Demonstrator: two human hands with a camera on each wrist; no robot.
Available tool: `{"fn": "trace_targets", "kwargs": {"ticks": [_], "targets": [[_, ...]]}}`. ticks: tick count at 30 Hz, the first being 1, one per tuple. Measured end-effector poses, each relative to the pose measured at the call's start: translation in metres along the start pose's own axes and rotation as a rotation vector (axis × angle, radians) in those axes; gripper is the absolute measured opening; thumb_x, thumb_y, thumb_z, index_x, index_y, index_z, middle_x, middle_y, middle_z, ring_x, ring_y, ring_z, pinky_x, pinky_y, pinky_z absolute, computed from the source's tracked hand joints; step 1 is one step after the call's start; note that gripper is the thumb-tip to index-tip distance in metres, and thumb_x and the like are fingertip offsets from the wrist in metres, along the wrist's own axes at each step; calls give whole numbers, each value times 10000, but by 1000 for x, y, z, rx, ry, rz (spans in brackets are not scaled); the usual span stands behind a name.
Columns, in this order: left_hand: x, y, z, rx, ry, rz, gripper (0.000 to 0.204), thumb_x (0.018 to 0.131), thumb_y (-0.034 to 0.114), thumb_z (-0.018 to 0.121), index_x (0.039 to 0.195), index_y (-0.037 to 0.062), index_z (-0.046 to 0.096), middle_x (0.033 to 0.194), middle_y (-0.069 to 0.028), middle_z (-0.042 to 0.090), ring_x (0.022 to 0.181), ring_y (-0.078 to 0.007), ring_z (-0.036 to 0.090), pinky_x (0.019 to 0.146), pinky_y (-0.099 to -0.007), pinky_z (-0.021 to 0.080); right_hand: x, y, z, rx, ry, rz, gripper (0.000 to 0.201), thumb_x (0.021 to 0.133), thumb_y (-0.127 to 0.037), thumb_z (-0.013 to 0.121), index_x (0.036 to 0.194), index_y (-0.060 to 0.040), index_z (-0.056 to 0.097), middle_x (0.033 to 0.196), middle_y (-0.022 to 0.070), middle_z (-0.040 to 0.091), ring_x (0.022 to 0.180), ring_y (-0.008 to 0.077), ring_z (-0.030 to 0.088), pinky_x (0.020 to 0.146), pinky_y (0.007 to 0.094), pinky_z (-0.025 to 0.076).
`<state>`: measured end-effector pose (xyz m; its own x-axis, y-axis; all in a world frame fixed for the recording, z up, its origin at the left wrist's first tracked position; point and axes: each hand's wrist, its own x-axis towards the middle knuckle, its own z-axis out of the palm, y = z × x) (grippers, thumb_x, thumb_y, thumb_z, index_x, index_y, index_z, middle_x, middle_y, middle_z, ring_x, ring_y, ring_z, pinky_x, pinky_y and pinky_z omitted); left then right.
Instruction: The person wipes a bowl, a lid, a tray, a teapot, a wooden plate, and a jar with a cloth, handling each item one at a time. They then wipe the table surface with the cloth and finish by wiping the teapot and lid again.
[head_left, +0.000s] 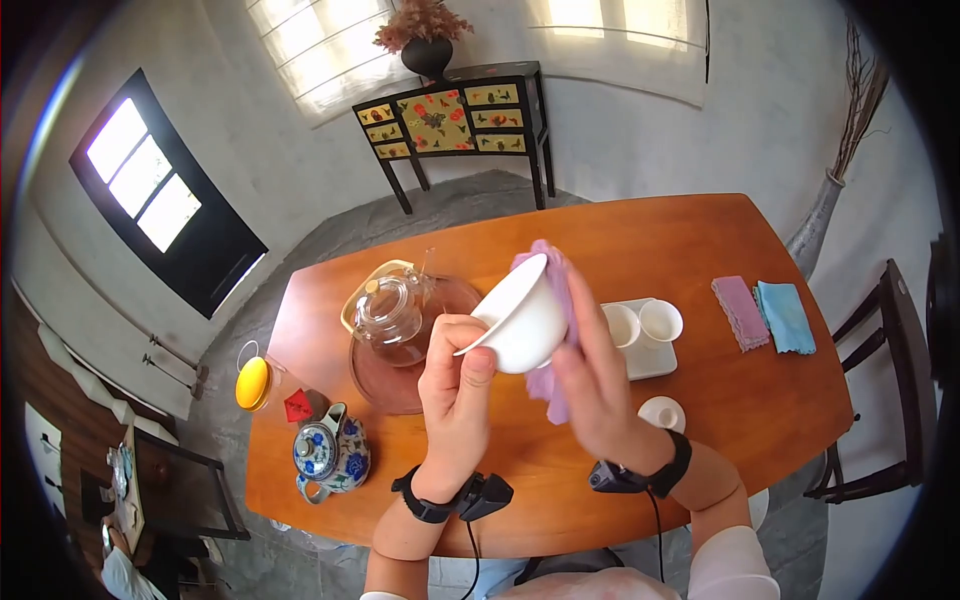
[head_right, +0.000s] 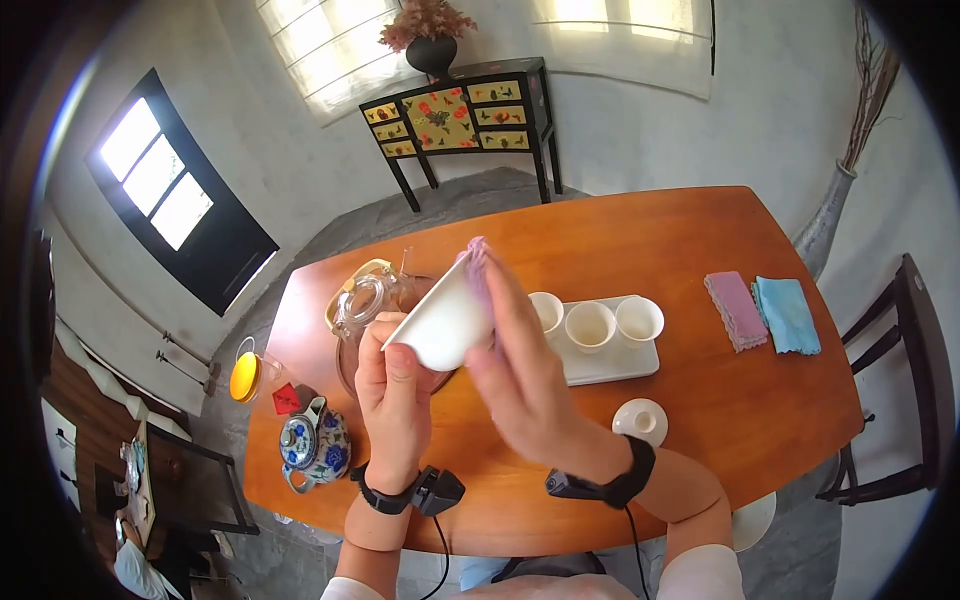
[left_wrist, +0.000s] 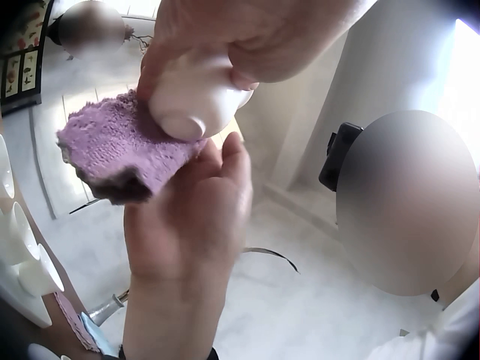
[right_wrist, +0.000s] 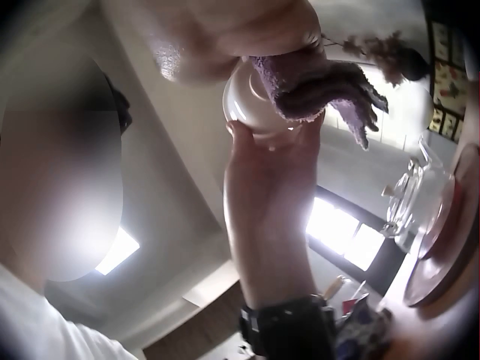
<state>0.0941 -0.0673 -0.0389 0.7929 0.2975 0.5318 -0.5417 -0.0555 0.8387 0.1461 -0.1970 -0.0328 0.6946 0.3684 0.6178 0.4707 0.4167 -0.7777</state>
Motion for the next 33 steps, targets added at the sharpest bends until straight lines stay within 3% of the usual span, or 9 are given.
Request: {"fn": "trace_targets", "kwargs": {"ticks": [2,7,11,13,16,18,24,30,33], "targets": [[0,1,1,73,51,97,147,946,166,514,901,25,513,955,-54,460,883,-124,441,812,-246,374,-1,11,3,-443,-8,-398,596,884,-175,510,1384,58,282,1417,246,317,1330,401,275,1076,418,255],[0,-6,-4,50,48,5,147,946,165,512,904,24,517,980,-58,469,910,-137,448,831,-257,375,-8,14,4,-793,-113,-552,546,877,-144,492,1359,60,337,1439,243,279,1330,423,266,1075,446,248],[2,-13,0,9,12,68,131,947,165,510,918,38,521,999,-65,477,939,-150,448,828,-271,386,4,5,-5,-220,16,-201,519,934,-204,457,1363,59,330,1414,205,336,1314,302,331,1055,366,286],[6,-17,1,151,-22,268,92,894,133,583,891,48,550,1037,-91,507,952,-189,483,817,-299,413,7,0,-9,503,61,325,554,967,-296,338,1397,44,259,1419,143,335,1307,235,335,1074,357,265],[15,-7,-4,653,-186,573,126,806,130,675,846,55,583,1063,-121,531,953,-248,516,781,-339,448,15,-2,-17,787,63,464,459,972,-320,357,1288,8,410,1252,83,489,1133,168,479,962,327,388],[13,-4,-1,730,-178,567,151,769,138,701,829,53,592,1060,-127,535,953,-270,523,765,-355,456,15,-3,-18,958,38,634,371,978,-326,376,1146,-26,516,1090,47,578,1002,133,555,856,302,460],[9,4,-2,913,-127,595,187,748,143,714,821,46,572,1050,-140,554,921,-278,544,755,-363,464,14,-5,-23,449,32,580,410,981,-323,394,1229,-12,493,1122,61,569,989,105,553,805,247,471],[10,9,-6,973,-174,634,187,717,132,731,821,64,591,1078,-140,553,961,-292,546,766,-376,471,17,-2,-16,673,54,304,418,984,-275,410,1305,-8,436,1162,76,551,1014,113,546,816,252,469],[9,16,-3,943,-317,642,197,700,143,739,820,70,601,1133,-157,539,1026,-313,533,807,-383,469,14,0,-25,598,-24,358,430,991,-281,389,1318,-3,418,1175,87,549,1026,124,548,834,264,468]]}}
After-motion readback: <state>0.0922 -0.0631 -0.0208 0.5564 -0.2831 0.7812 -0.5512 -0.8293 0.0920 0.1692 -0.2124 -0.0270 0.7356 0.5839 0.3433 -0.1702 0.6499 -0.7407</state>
